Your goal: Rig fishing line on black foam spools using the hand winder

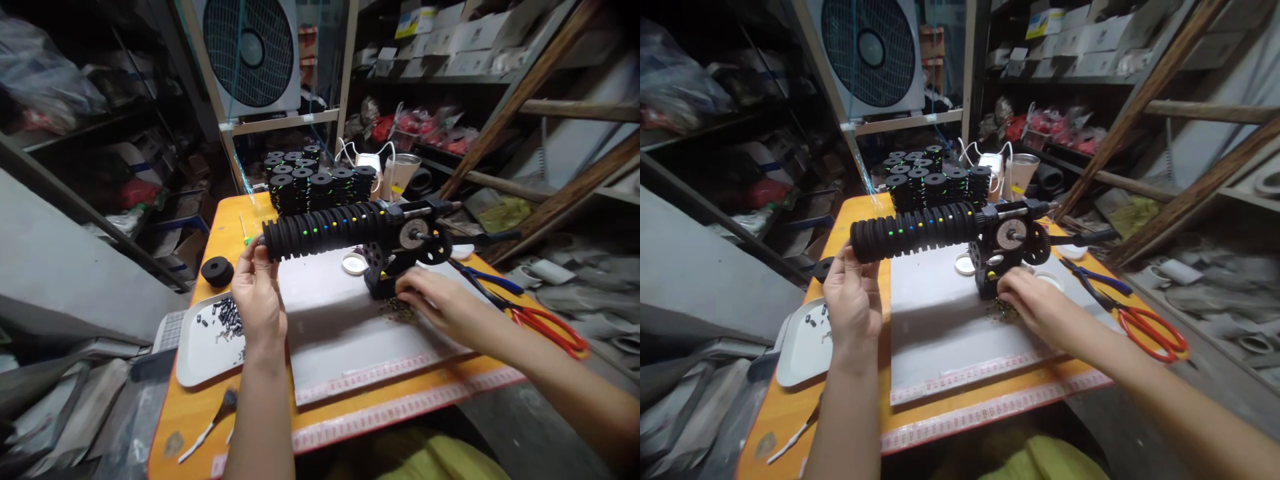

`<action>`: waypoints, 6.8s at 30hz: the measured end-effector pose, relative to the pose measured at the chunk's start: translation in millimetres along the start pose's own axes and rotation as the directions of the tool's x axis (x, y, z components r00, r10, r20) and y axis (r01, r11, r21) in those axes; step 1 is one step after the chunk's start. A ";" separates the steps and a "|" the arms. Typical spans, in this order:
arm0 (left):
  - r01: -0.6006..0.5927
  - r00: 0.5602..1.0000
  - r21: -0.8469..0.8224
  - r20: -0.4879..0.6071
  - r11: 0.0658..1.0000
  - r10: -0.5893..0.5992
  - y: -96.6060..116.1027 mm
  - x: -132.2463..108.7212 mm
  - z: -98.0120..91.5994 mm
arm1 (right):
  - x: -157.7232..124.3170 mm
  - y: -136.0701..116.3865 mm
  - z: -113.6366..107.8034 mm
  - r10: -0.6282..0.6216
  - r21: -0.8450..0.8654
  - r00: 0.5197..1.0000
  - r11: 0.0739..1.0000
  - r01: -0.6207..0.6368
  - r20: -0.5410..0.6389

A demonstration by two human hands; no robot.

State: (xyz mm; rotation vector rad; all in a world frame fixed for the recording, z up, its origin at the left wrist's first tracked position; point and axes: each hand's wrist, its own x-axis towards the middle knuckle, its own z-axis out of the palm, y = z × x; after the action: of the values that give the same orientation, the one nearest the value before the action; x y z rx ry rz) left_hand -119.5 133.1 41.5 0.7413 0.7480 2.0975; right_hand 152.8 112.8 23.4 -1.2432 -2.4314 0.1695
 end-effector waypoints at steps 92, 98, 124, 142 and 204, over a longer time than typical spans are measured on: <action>0.064 0.998 -0.048 0.015 0.997 -0.063 1.3 -0.1 -0.7 | 134.0 -123.8 -36.9 -0.467 -0.225 0.741 0.884 0.410 -0.482; 0.065 0.998 -0.041 0.020 0.997 -0.064 0.7 0.5 -1.8 | 134.5 -125.8 -36.7 -0.533 -0.346 0.712 0.844 0.410 -0.457; 0.051 0.999 -0.067 0.000 0.996 -0.051 1.0 -0.1 -1.1 | 8.6 -12.2 14.9 -0.065 -0.082 0.995 0.994 0.071 0.075; 0.062 0.998 -0.058 0.013 0.996 -0.062 -1.2 0.5 -2.7 | 100.6 -121.0 -42.6 -0.415 -0.111 0.747 0.899 0.423 -0.520; 0.047 0.999 -0.099 0.005 0.994 -0.047 -1.2 0.2 -2.1 | -10.2 -25.1 16.6 0.005 0.037 0.986 0.999 0.001 -0.164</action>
State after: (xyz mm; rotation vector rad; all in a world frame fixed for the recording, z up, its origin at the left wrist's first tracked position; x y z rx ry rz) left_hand -120.4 133.3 39.3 0.6661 0.6488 2.0745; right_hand 132.5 90.9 12.4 -1.1944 -2.2761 0.1075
